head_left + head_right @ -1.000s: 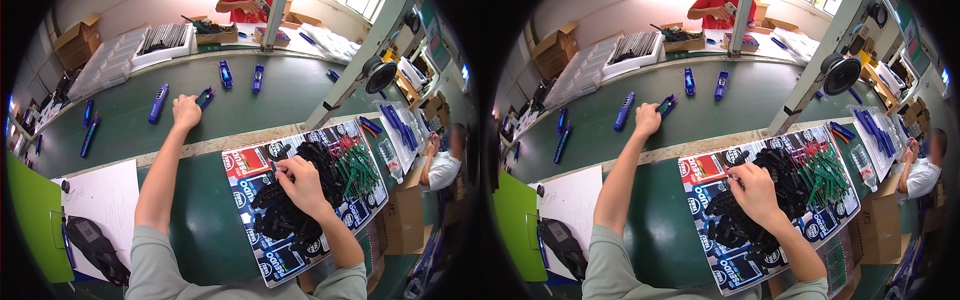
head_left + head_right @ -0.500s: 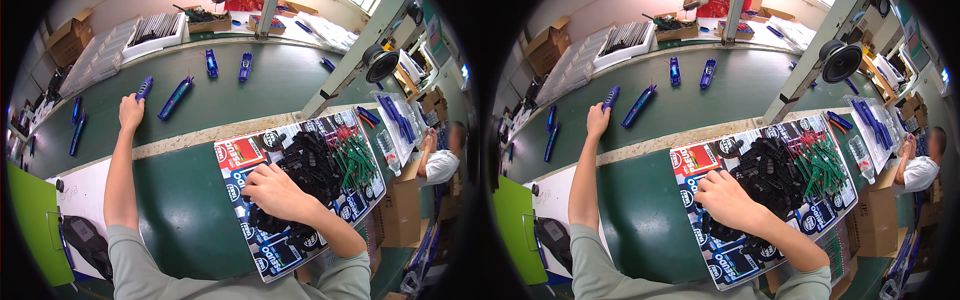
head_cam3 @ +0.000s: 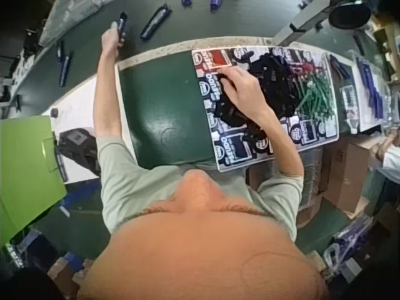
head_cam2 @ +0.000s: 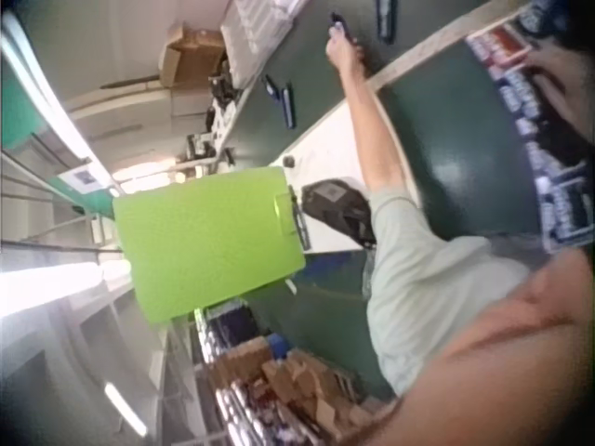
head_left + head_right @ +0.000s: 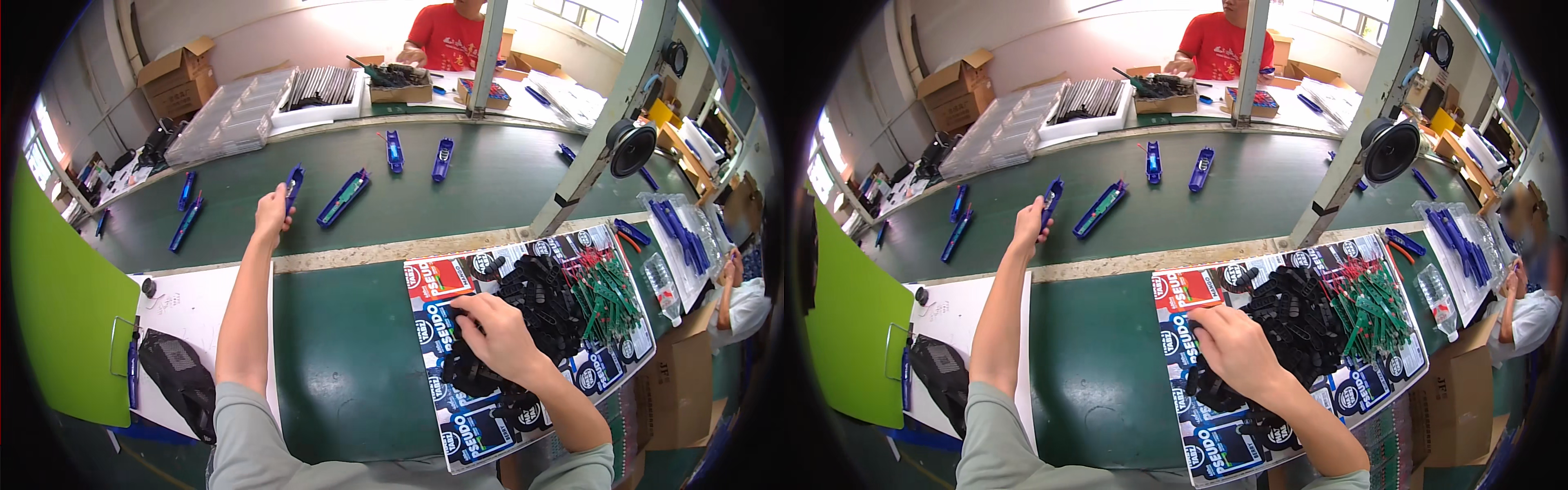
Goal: Insert circuit boards into plastic housings and organize them for production.
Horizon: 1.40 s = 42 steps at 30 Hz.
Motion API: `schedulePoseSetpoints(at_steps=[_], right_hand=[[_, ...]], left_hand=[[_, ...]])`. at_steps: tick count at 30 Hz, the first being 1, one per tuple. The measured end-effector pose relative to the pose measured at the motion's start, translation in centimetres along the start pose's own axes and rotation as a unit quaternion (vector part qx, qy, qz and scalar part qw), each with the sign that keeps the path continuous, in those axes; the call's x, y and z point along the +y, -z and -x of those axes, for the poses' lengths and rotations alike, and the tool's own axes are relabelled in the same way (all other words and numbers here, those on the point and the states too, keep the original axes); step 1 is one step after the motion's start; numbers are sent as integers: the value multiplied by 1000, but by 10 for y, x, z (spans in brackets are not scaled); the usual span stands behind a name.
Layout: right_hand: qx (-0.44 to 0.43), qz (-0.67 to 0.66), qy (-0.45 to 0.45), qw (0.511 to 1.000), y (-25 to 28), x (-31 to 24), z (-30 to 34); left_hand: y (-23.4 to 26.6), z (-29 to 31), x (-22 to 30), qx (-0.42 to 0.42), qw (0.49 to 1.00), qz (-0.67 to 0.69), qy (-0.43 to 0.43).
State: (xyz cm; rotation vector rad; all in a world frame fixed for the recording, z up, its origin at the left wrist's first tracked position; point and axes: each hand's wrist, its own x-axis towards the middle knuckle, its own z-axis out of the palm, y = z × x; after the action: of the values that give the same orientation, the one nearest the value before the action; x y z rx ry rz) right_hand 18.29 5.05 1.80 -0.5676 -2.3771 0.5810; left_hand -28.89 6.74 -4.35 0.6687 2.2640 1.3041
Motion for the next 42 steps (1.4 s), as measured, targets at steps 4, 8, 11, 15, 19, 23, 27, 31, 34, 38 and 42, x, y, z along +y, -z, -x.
schedulePoseSetpoints(at_steps=[4,8,11,15,19,23,27,31,34,38,42], right_hand=[[48,-76,-88,992,8,4,4],[165,-279,-191,926,11,11,-11],[187,-251,-197,929,18,9,-26],[247,-4,-117,962,15,14,-33],[251,49,-135,957,11,18,-26],[242,96,-133,956,4,17,-21],[247,182,-81,948,-2,13,-17],[259,161,-115,945,-4,12,-13],[266,20,-233,935,1,13,-13],[156,-146,-237,948,15,24,-6],[205,14,-164,965,66,54,23]], left_hand=[[-32,66,32,-190,918,343,-54],[-85,158,52,-288,898,294,-156],[-111,224,62,-359,876,290,-137],[-129,261,59,-398,856,291,-158],[-135,271,51,-427,842,287,-164],[-138,278,49,-426,837,298,-170],[-141,283,47,-412,847,309,-129],[-145,280,46,-345,888,249,-174],[-145,281,43,-281,894,217,-272],[-137,283,44,-286,892,219,-272],[-134,283,53,-354,889,257,-136]])
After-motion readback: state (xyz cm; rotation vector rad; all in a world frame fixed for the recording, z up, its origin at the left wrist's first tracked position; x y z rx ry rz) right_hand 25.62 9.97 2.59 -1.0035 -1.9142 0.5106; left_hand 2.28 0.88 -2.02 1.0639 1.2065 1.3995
